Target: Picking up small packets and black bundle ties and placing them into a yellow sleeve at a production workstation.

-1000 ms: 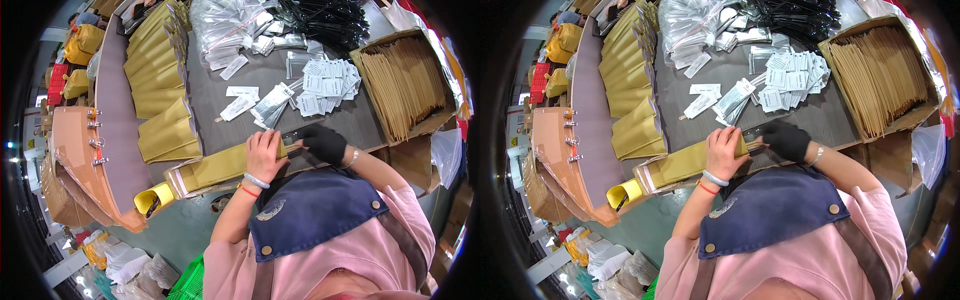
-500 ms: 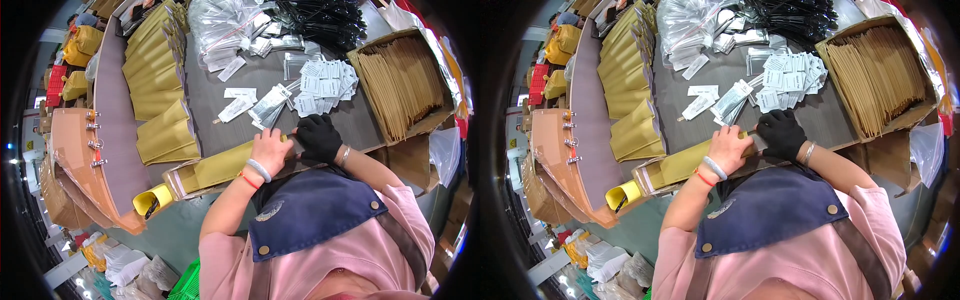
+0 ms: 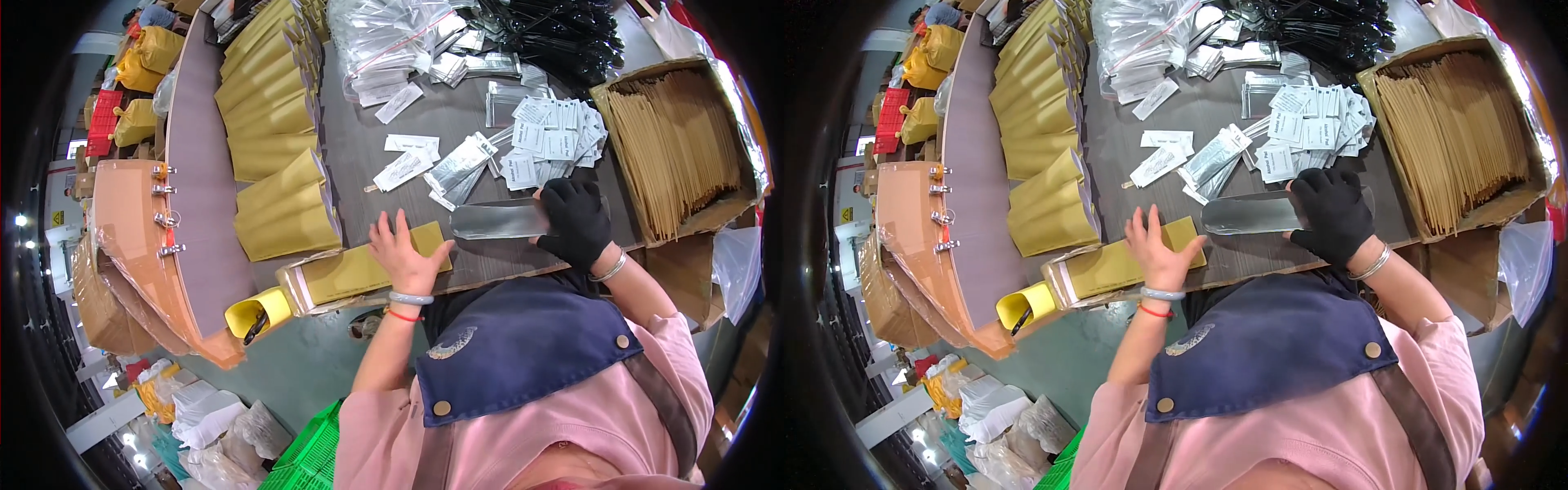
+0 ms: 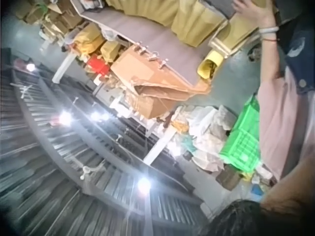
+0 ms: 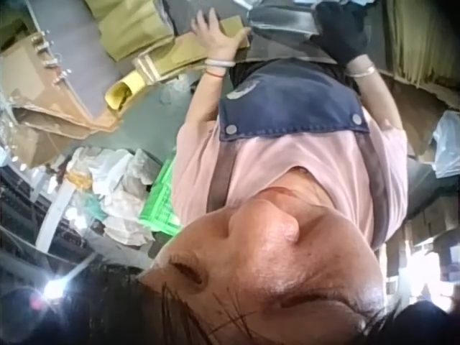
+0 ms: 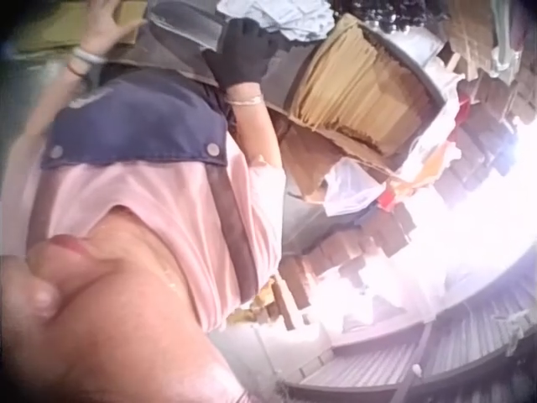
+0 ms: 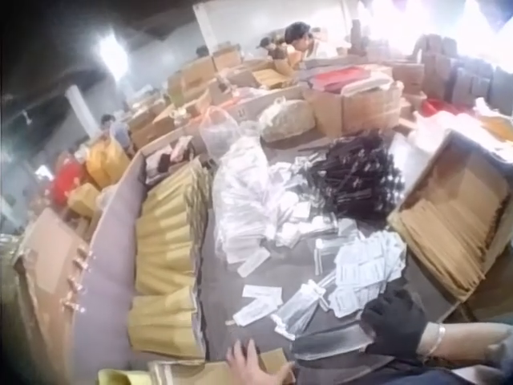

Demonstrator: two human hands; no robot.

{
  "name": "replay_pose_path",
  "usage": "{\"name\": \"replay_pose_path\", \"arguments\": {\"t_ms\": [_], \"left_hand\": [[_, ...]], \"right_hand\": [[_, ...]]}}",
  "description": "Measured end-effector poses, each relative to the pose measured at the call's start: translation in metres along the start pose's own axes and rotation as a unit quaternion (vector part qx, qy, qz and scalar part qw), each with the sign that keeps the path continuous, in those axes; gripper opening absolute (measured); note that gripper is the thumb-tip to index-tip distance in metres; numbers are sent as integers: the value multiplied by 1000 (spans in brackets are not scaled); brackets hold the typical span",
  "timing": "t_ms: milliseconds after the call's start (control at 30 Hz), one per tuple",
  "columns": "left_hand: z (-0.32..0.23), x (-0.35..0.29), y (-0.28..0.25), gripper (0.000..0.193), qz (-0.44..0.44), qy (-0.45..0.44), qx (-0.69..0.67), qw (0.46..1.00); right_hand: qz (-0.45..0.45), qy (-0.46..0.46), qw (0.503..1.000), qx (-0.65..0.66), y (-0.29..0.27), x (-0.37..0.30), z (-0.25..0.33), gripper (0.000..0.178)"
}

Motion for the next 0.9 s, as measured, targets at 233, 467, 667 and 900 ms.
{"name": "replay_pose_path", "arguments": {"t_ms": [233,467,667,900], "left_hand": [[17,-3,4,98,15,-38,-54,998],[3,10,9,90,51,-23,-69,996],[-3,77,-14,45,-86,128,-35,987],[1,107,-6,20,-17,122,64,990]], "right_hand": [[28,-46,998,27,14,4,10,63],[-12,-122,985,119,56,22,79,63],[-94,54,982,153,4,16,-18,42],[-215,396,893,8,-7,-128,-298,33]]}}
Point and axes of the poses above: each hand's wrist, its own x-axis towards the middle knuckle, its own y-axis out of the palm, z = x × y, the point moved 10 cm from there along x, towards the middle knuckle, and after that the axes turned 11 degrees about -x, right-handed, at the moved point
